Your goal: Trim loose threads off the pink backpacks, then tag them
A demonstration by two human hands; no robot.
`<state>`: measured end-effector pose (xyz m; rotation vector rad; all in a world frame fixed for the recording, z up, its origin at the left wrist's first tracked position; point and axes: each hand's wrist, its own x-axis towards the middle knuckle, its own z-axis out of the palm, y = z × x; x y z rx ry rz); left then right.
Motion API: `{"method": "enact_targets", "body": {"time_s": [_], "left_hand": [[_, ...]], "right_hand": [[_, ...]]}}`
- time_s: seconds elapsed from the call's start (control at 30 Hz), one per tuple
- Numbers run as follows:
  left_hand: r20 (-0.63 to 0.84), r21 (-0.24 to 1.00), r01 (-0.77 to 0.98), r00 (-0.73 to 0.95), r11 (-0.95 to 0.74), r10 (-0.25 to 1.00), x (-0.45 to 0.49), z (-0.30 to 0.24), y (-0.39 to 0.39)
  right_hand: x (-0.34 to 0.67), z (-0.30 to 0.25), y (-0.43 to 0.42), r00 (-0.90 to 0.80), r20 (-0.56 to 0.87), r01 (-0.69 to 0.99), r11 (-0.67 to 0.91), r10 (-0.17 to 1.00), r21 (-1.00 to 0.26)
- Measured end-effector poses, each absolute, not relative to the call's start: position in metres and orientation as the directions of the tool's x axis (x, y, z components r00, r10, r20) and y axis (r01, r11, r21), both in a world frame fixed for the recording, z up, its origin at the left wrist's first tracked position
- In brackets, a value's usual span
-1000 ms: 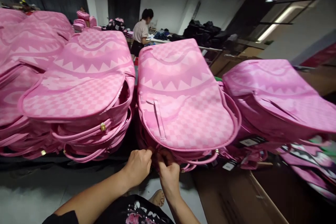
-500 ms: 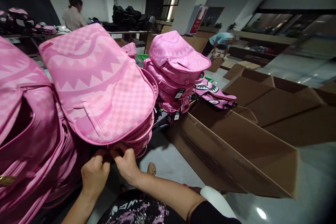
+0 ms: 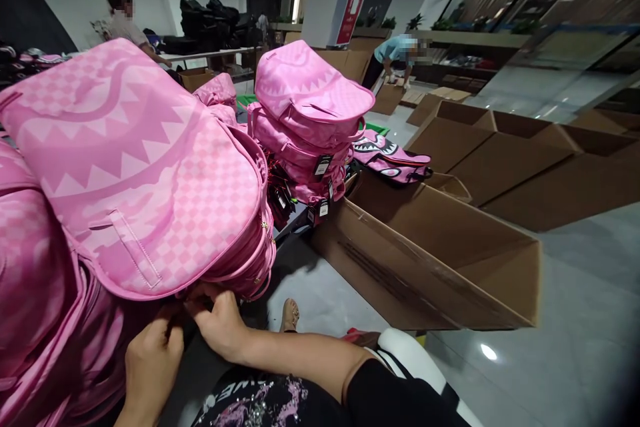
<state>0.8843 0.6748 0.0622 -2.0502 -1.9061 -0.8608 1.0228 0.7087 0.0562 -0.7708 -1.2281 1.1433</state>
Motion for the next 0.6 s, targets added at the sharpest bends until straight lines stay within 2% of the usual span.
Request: {"method": "enact_targets", "body": {"time_s": [0.1,0.27,0.4,0.53,0.6], "left_hand": [[0.587,0.163,0.983,-0.033,-0.079,0.809,0.8858,0.0636,0.6758],[0.538,0.220,0.961,0.022,-0.166,0.842,0.8871,0.0663,0.6736],[0.604,0.122,0.989,-0.012,-0.078,0.797,0.8889,0.0657,0.6729],[0.577,0.133,0.984,0.017,-0.115,0.816,0.8905,0.0620,0.6752],[0.592,0.119,0.990,-0.006,-0.080,0.806,0.8914,0.0610,0.6768]], "right_hand": [[1.0229,0.0565,0.7083,-0.039,0.301,-0.236,0.284,0.953,-0.929],[1.0225,0.0562,0.7080,-0.037,0.311,-0.253,0.293,0.950,-0.922],[1.0216,0.0558,0.7078,-0.013,0.307,-0.245,0.295,0.951,-0.924],[1.0206,0.0563,0.7073,-0.013,0.302,-0.279,0.286,0.953,-0.917],[1.0207,0.0575,0.7069,-0.003,0.305,-0.280,0.292,0.952,-0.914]]}}
